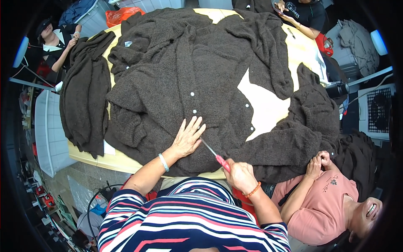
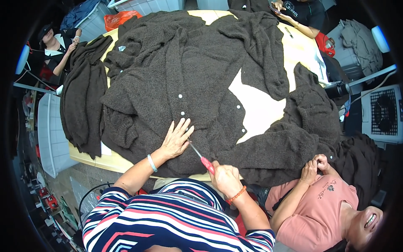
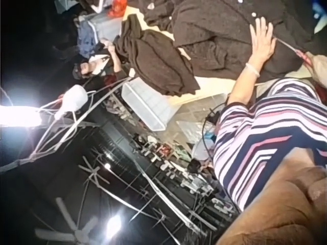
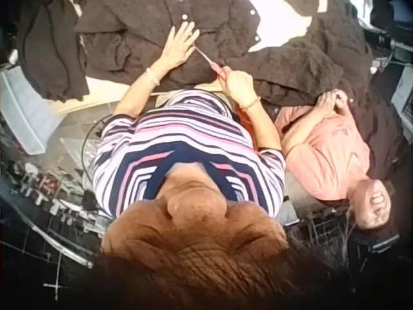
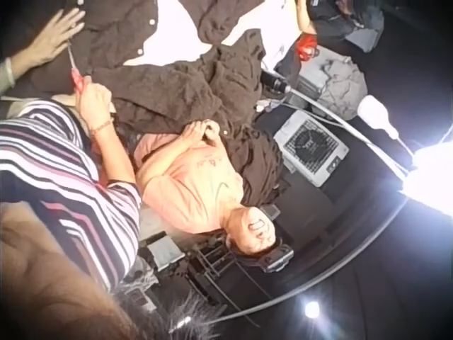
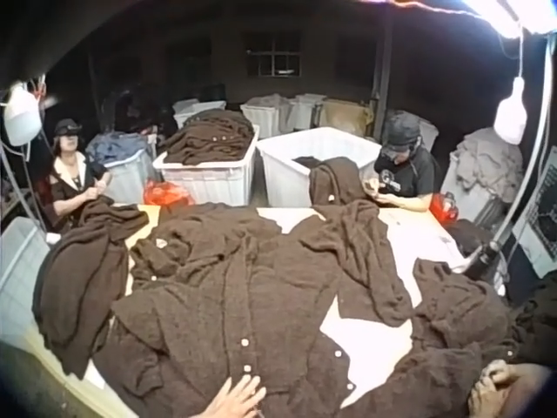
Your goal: Trimming loose threads from sweaters using scissors.
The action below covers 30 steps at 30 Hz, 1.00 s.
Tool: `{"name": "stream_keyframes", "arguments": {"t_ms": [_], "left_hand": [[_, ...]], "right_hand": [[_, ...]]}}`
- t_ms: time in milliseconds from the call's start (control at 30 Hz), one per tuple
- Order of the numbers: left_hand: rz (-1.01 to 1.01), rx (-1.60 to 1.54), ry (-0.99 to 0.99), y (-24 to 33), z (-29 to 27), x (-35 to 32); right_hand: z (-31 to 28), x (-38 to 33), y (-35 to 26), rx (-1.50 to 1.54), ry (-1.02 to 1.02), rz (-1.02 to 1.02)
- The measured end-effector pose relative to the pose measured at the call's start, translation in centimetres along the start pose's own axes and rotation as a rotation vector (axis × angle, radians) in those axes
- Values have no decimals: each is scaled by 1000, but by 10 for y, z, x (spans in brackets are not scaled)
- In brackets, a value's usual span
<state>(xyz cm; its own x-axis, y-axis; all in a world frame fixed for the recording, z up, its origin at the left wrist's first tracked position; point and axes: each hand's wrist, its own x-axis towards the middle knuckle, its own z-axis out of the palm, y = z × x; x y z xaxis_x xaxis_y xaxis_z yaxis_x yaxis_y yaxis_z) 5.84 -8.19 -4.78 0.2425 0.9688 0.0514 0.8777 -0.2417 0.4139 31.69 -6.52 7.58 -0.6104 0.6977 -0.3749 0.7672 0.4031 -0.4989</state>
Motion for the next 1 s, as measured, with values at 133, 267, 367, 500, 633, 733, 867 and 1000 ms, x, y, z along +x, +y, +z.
{"name": "stream_keyframes", "arguments": {"t_ms": [133,267,367,500,633,733,867,1000], "left_hand": [[15,-39,-14,-4,6,-1],[49,-61,-7,-4,6,0],[54,-76,-2,-10,7,-3],[4,-88,-28,-11,5,-4],[23,-19,-37,-4,-2,-7],[26,-55,-22,13,-27,-6],[0,-135,123,3,-61,34],[-154,-74,429,-41,-52,91]], "right_hand": [[-8,57,-5,-4,126,30],[-16,71,-10,27,173,21],[-14,48,-4,15,55,48],[-4,-13,4,74,-150,-1],[-5,-22,-4,34,-94,34],[-15,-5,-8,82,15,47],[-18,14,-8,115,138,27],[-20,29,-13,99,145,80]]}}
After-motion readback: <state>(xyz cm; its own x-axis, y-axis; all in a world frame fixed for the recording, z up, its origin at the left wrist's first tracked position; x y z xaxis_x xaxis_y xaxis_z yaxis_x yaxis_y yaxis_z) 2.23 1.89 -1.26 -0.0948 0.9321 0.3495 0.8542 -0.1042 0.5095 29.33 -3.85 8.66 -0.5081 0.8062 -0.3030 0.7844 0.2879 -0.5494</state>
